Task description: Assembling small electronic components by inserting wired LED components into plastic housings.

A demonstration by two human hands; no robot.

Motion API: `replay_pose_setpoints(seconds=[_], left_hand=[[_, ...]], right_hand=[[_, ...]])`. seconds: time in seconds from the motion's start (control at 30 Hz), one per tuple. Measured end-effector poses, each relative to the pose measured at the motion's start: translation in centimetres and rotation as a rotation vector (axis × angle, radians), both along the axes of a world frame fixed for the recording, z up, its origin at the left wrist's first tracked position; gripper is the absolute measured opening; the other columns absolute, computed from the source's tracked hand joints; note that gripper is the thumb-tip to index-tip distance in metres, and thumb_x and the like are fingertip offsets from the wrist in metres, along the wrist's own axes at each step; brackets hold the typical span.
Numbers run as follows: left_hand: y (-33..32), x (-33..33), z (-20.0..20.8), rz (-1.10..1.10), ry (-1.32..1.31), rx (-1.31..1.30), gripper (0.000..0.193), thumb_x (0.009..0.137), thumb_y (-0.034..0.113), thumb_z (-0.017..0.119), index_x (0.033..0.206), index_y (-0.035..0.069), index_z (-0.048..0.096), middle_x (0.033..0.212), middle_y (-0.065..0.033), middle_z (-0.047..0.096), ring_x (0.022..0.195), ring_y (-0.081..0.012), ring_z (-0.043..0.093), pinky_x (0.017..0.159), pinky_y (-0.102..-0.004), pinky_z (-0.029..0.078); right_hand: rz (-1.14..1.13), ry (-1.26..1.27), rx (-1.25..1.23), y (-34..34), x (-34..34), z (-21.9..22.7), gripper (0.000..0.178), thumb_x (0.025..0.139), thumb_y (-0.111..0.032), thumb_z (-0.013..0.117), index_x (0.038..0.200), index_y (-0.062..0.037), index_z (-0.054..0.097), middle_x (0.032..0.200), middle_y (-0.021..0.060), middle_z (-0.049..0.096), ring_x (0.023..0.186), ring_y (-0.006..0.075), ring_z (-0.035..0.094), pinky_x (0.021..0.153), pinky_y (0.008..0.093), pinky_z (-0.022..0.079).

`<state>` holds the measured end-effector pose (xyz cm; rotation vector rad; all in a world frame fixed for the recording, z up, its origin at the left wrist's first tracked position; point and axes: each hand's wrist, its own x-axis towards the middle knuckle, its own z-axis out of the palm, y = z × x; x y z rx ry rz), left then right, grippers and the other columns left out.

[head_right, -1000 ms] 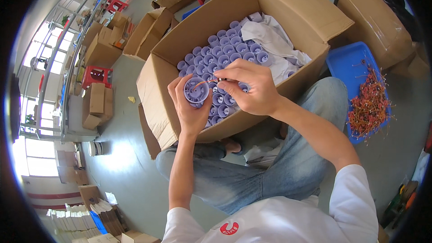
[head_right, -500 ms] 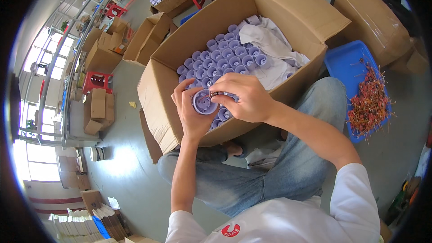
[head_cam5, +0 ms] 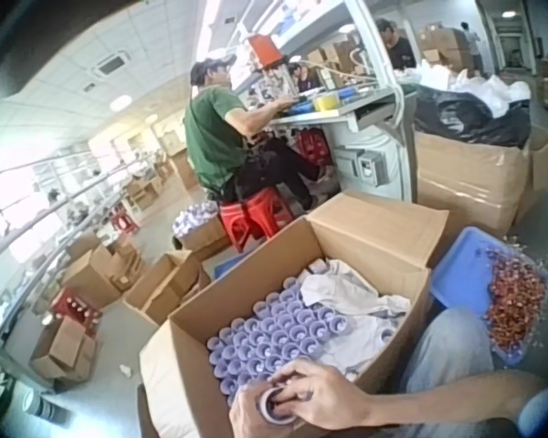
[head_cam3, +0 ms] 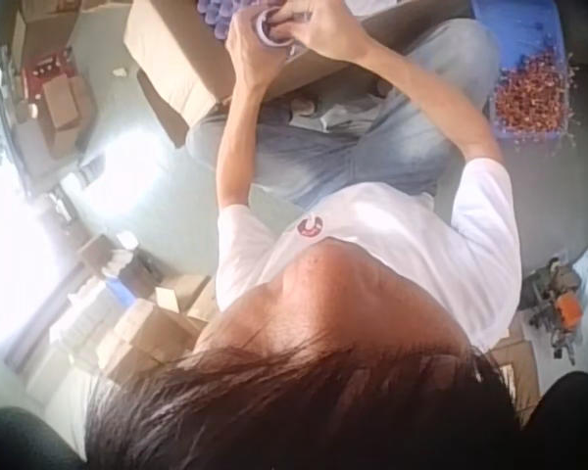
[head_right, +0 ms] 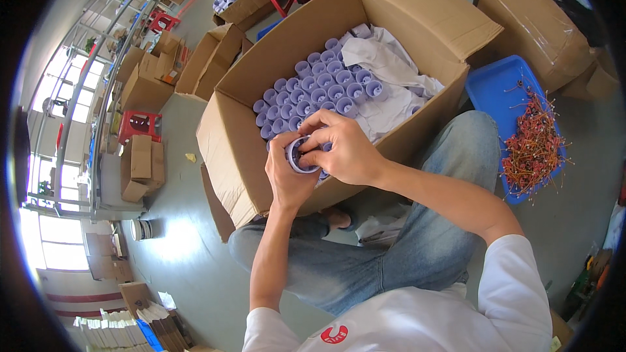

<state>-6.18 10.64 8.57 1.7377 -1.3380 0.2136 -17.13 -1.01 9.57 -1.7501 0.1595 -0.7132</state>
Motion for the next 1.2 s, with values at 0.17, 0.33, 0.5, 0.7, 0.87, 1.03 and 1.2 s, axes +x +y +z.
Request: replay_pose_setpoints(seconds=[0.17, 0.33, 0.5, 0.7, 0.87, 1.03, 1.2], left_hand=[[0.0, -0.1, 0.5, -0.013, 0.026, -0.013, 0.049, 0.061, -0.004, 0.077, 0.105, 0.002, 0.056, 0.096, -0.0145, 0.064, 0.084, -0.0337, 0.064, 0.073, -0.039, 0.053], [-0.3, -0.1, 0.2, -0.004, -0.004, -0.025, 0.044, 0.059, -0.003, 0.076, 0.1, 0.002, 0.061, 0.093, -0.0143, 0.065, 0.081, -0.0318, 0.066, 0.073, -0.0364, 0.054], [-0.5, -0.3, -0.4, 0.057, -0.135, -0.092, 0.051, 0.056, -0.005, 0.073, 0.104, 0.002, 0.059, 0.092, -0.0157, 0.064, 0.082, -0.0332, 0.065, 0.072, -0.0389, 0.053], [-0.9, -0.7, -0.1, 0.079, -0.196, -0.081, 0.045, 0.056, -0.005, 0.07, 0.099, 0.001, 0.06, 0.089, -0.0149, 0.064, 0.078, -0.0322, 0.064, 0.068, -0.0397, 0.052], [-0.6, -0.9, 0.2, 0.056, -0.135, 0.005, 0.043, 0.055, -0.004, 0.072, 0.096, 0.002, 0.061, 0.086, -0.0139, 0.063, 0.075, -0.032, 0.063, 0.065, -0.04, 0.051], [-0.2, -1.5, 0.7, 0.066, -0.068, -0.065, 0.044, 0.053, -0.003, 0.074, 0.094, 0.003, 0.061, 0.084, -0.0138, 0.063, 0.073, -0.0325, 0.063, 0.065, -0.0384, 0.051], [-0.7, -0.8, 0.5, 0.014, 0.075, 0.053, 0.042, 0.058, -0.005, 0.072, 0.098, 0.001, 0.061, 0.088, -0.0142, 0.063, 0.077, -0.0338, 0.064, 0.07, -0.0385, 0.053]], right_hand=[[0.007, -0.008, -0.051, -0.1, -0.1, -0.1, 0.02, 0.072, 0.0, 0.077, 0.092, -0.0007, 0.076, 0.109, 0.0104, 0.065, 0.103, 0.0234, 0.062, 0.091, 0.0332, 0.049], [-0.015, 0.007, -0.056, 0.0, -0.1, -0.2, 0.017, 0.074, 0.001, 0.075, 0.091, -0.0005, 0.076, 0.108, 0.0107, 0.066, 0.101, 0.0235, 0.063, 0.09, 0.0333, 0.05], [-0.034, -0.032, 0.085, 1.0, 0.3, -0.5, 0.017, 0.073, 0.005, 0.073, 0.089, 0.0007, 0.075, 0.106, 0.0111, 0.067, 0.096, 0.0222, 0.066, 0.084, 0.0318, 0.053], [-0.04, -0.094, -0.034, 0.5, 0.3, -0.7, 0.016, 0.073, 0.009, 0.07, 0.087, 0.0036, 0.073, 0.106, 0.0121, 0.067, 0.089, 0.0218, 0.067, 0.076, 0.0309, 0.055], [-0.005, -0.056, -0.033, 0.2, 0.2, -0.8, 0.016, 0.073, 0.01, 0.07, 0.088, 0.0039, 0.073, 0.108, 0.0119, 0.067, 0.092, 0.0217, 0.067, 0.079, 0.0311, 0.055], [0.058, -0.049, 0.059, 0.5, 0.1, -0.6, 0.018, 0.074, 0.008, 0.072, 0.091, 0.003, 0.074, 0.109, 0.0112, 0.067, 0.096, 0.0216, 0.065, 0.083, 0.0318, 0.053], [0.072, 0.109, 0.057, -0.6, 0.4, -0.7, 0.019, 0.077, -0.001, 0.074, 0.095, 0.0004, 0.075, 0.111, 0.0131, 0.066, 0.1, 0.0239, 0.065, 0.086, 0.0337, 0.052]])
